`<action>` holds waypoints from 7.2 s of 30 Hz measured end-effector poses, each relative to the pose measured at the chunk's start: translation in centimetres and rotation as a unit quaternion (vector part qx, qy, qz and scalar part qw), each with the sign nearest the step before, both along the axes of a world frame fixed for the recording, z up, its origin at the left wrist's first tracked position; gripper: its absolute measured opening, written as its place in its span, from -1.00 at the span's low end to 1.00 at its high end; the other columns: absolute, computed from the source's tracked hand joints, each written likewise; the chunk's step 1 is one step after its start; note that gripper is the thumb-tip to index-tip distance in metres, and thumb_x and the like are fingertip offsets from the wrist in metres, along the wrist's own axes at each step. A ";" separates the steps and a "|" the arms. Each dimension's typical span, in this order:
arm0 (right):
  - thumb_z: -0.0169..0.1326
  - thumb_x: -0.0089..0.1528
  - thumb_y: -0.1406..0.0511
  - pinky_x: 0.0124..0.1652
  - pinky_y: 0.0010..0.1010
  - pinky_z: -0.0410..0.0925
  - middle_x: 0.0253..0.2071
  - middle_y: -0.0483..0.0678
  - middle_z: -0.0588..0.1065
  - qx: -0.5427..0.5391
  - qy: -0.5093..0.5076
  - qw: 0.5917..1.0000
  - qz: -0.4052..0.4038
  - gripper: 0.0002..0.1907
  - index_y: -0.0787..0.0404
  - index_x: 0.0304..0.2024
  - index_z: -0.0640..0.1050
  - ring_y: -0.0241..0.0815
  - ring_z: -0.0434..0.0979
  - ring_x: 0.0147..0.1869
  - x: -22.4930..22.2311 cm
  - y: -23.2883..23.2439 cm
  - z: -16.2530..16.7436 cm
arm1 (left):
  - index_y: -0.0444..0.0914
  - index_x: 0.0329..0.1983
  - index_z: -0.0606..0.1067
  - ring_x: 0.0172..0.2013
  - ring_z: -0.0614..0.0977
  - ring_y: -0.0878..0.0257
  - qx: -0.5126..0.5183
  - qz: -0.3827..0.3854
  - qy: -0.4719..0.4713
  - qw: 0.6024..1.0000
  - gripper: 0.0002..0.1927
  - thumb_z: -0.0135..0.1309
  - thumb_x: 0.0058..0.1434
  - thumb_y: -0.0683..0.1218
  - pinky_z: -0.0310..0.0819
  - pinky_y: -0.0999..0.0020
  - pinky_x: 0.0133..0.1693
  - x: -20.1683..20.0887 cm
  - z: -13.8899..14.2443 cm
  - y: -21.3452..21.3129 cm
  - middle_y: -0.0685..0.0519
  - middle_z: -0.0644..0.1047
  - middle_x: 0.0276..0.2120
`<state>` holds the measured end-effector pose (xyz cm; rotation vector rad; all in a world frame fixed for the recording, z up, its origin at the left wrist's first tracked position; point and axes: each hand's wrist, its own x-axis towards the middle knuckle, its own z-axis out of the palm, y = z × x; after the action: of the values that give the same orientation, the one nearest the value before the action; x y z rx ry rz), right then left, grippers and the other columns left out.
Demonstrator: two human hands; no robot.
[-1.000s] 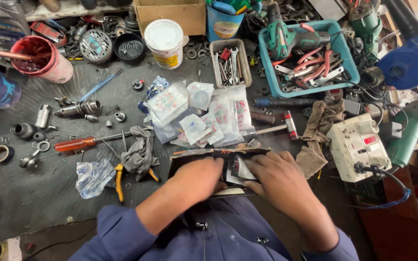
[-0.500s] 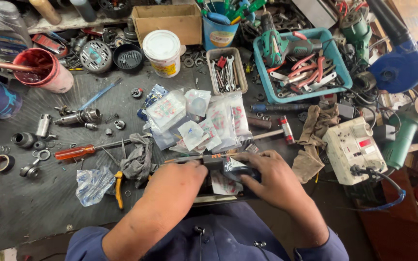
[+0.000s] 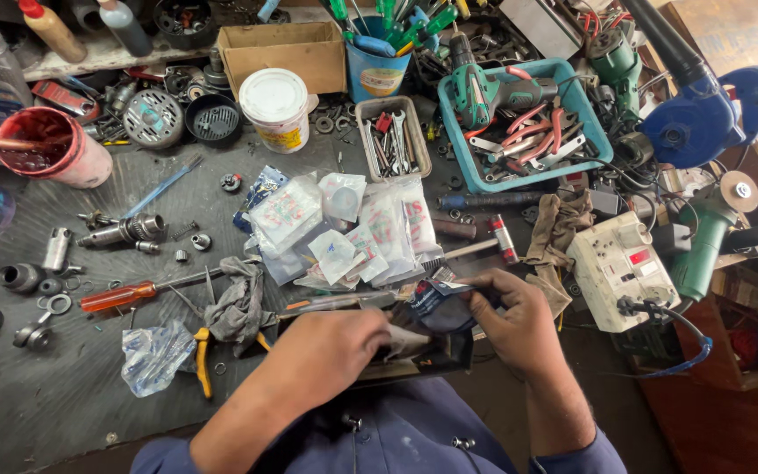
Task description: The person sorts small mechanical parts from a cardboard box into several plastic bags on a cluttered workbench. They repeatedly reach into the box, pick up items, and place them into bags, occasionally adjusting the bags and the box contents.
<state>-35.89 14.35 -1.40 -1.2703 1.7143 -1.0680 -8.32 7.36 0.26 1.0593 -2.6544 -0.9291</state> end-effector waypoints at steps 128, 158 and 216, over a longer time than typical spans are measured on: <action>0.01 0.14 0.50 0.34 -0.30 0.16 0.37 0.15 0.29 0.035 0.024 0.993 0.114 -0.43 0.38 0.24 0.34 0.05 0.29 0.49 -0.2 1.3 -5.0 | -0.11 0.24 0.43 0.16 0.51 -0.11 0.187 -0.309 -0.015 0.932 -0.44 0.15 0.12 -0.12 0.38 0.07 0.14 -8.7 -7.9 -3.8 -0.17 0.47 0.17; -0.11 0.10 0.51 0.16 -0.11 0.35 0.31 0.33 0.26 0.038 0.155 0.980 0.117 -0.38 0.34 0.27 0.34 0.35 0.43 0.25 0.7 1.1 -2.7 | -0.20 -0.06 0.62 -0.06 0.65 -0.01 0.027 -0.198 -0.154 0.968 -0.73 0.02 0.25 -0.08 0.57 0.05 -0.13 -10.5 -10.4 -3.0 -0.07 0.61 -0.08; -0.04 0.06 0.48 -0.15 -0.13 0.48 0.34 0.24 0.23 0.034 0.229 0.960 0.155 -0.46 0.47 0.13 0.39 0.24 0.57 -0.05 1.3 3.7 -0.8 | -0.19 -0.13 0.70 -0.03 0.64 0.02 -0.048 -0.339 -0.376 0.861 -0.75 0.05 0.24 -0.11 0.45 0.08 -0.01 -5.3 -0.3 -1.7 -0.05 0.65 -0.13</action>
<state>-34.55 18.00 -2.21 -1.7703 1.7763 -0.5518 -13.63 5.69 -0.02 0.4845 -3.8205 -0.4736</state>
